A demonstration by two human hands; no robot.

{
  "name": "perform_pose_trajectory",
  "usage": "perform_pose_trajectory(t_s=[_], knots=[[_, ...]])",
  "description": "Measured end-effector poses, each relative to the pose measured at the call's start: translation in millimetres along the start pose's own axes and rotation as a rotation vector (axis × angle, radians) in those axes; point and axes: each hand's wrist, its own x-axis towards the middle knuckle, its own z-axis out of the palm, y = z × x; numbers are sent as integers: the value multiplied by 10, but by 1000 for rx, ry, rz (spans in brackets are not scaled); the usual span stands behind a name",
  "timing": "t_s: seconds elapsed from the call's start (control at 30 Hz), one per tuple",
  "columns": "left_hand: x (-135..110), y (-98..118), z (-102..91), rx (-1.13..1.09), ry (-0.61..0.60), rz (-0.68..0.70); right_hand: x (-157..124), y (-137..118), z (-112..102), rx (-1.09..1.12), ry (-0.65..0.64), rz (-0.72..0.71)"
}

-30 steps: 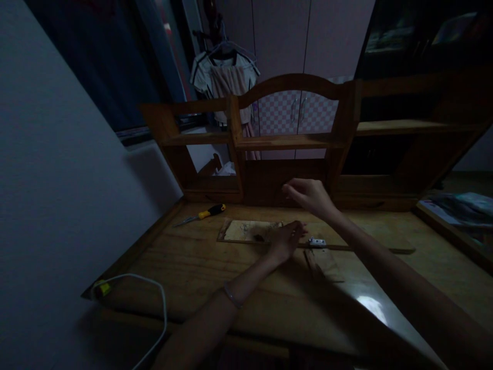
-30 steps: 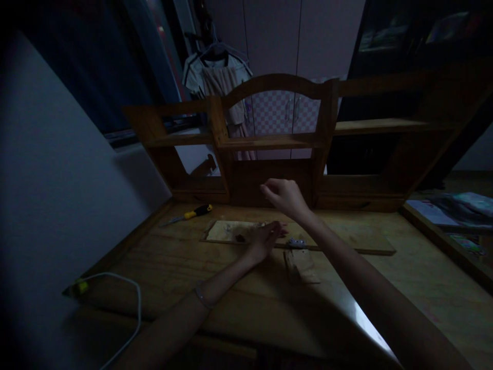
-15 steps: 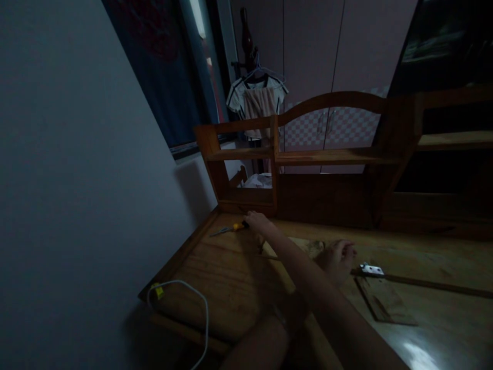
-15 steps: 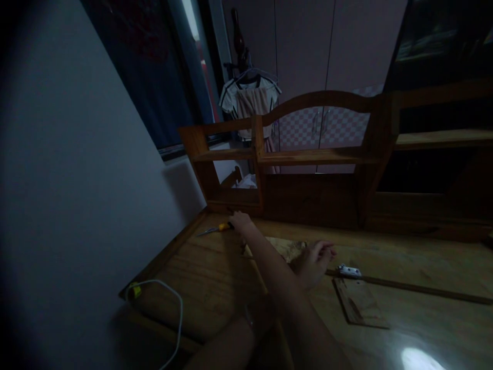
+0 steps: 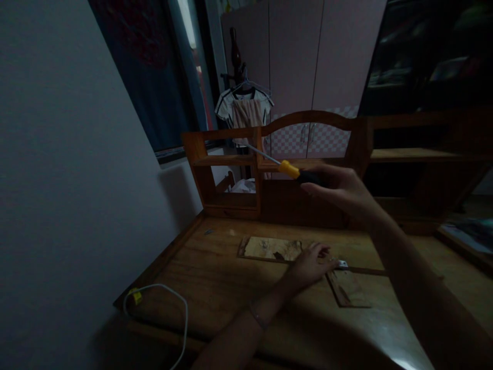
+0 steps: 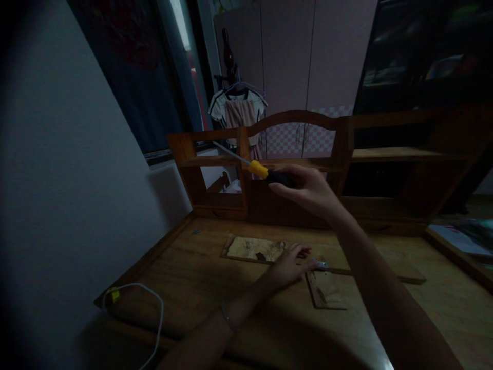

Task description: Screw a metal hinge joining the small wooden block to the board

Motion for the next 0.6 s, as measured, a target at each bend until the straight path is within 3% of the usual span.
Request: perform_pose_trajectory(t_s=[0.07, 0.17, 0.33, 0.43, 0.6], knots=[[29, -12, 18, 25, -28, 41, -196, -87, -496, -25, 147, 54], [108, -27, 36, 69, -15, 25, -418, -149, -988, -93, 337, 101], [183, -15, 48, 75, -45, 0, -630, 13, -1305, 61, 552, 146], [147, -12, 61, 118, 13, 18, -729, 186, -1348, 163, 441, 189], [112, -6, 97, 154, 90, 15, -807, 393, -1311, 150, -70, 319]])
